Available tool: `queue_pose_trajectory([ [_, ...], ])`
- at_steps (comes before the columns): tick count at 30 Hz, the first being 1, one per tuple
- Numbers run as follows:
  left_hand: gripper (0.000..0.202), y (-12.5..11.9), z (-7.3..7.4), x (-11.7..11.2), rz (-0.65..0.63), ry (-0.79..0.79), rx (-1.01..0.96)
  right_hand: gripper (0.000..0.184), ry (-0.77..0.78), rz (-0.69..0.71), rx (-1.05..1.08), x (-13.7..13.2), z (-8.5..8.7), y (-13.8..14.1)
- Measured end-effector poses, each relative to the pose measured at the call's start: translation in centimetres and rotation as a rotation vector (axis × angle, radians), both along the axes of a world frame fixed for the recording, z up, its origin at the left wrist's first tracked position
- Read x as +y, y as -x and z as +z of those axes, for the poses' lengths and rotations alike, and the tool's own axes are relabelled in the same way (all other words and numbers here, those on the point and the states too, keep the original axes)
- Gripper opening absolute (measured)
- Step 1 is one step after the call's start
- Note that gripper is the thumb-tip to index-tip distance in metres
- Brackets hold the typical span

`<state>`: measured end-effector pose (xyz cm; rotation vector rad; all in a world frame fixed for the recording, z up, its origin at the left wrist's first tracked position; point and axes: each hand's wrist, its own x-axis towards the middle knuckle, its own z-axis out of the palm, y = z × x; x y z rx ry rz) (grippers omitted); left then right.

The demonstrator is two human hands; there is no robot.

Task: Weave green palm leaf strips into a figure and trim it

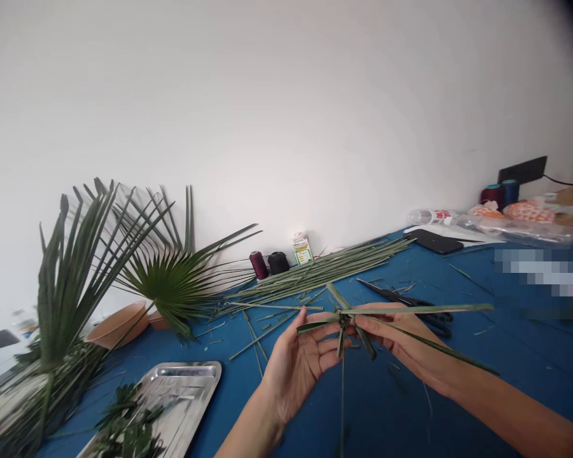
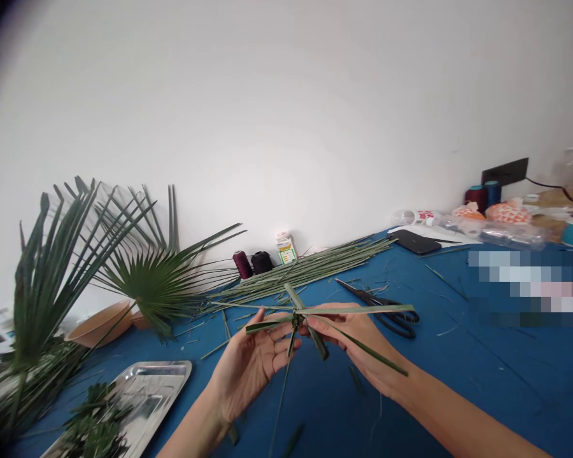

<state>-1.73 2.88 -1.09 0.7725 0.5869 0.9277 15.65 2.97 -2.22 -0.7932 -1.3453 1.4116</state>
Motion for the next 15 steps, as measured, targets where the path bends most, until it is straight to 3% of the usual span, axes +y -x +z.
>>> queue_pose_trajectory([
  [2, 0.018, 0.0, -0.3, 0.0, 0.008, -0.022, 0.007, 0.027, -0.054, -0.018, -0.042, 0.0, -0.1, 0.0],
  [9, 0.012, -0.2, -0.8, -1.1, -0.041, -0.006, 0.085, 0.018, -0.234, -0.135, -0.193, -0.2, -0.3, 0.2],
  [15, 0.027, -0.6, -0.4, -1.4, -0.145, 0.016, 0.059, 0.017, -0.499, -0.179, -0.323, -0.7, -0.2, 0.1],
])
